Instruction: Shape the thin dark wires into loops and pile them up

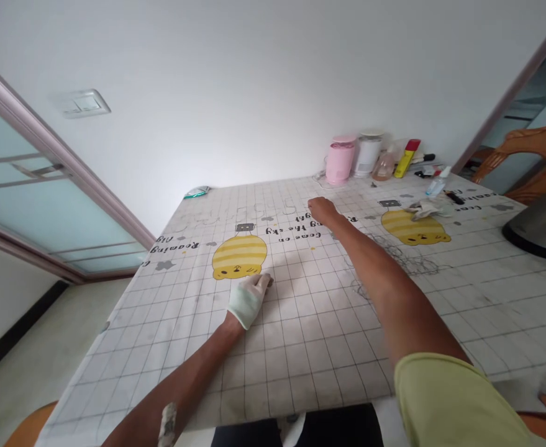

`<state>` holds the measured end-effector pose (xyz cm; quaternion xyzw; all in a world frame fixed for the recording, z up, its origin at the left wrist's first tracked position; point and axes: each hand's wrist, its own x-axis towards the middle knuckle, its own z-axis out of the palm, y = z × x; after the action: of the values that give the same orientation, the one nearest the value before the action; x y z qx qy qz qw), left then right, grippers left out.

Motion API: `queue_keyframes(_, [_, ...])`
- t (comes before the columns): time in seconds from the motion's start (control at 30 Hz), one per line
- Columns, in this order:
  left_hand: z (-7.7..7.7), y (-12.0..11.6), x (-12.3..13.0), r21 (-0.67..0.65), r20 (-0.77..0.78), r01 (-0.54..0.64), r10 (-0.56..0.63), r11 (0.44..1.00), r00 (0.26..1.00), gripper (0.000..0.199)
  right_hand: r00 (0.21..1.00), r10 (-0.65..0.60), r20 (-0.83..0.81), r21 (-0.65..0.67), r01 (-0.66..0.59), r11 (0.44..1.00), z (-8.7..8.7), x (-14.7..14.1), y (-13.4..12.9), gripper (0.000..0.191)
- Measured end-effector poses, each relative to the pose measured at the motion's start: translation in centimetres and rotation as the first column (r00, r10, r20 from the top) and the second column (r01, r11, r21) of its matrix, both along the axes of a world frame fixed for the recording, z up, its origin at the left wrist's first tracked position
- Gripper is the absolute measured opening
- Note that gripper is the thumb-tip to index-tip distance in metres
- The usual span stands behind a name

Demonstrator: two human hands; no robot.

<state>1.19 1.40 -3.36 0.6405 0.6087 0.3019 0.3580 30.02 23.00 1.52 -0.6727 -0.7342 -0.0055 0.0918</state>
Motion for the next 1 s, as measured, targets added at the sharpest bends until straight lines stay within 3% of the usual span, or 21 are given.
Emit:
queue_keyframes(0.27, [-0.9,0.2,0.1,-0.009,-0.105,0.001,-0.002,1.0,0.994,0.032,1.0,-0.027,0.001,-0.075,0.027,0.997,-1.9,1.3,7.4,0.03])
queue_keyframes(0.53, [-0.8,0.5,0.3,-0.04,-0.076,-0.006,0.003,0.999,0.997,0.027,1.0,0.004,0.03,-0.06,-0.003,0.998,-3.2,1.9,9.5,0.034])
queue_keyframes(0.73, [-0.8,0.6,0.1,-0.025,-0.117,0.036,-0.039,0.999,0.992,0.031,0.998,-0.033,0.047,-0.014,0.034,0.999,-1.8,4.5,5.8,0.034])
queue_keyframes(1.0, [-1.0,1.1,0.0,-0.002,-0.145,0.067,-0.067,0.998,0.987,0.033,0.996,-0.082,0.043,0.092,0.078,0.993,2.9,14.3,-6.3,0.026])
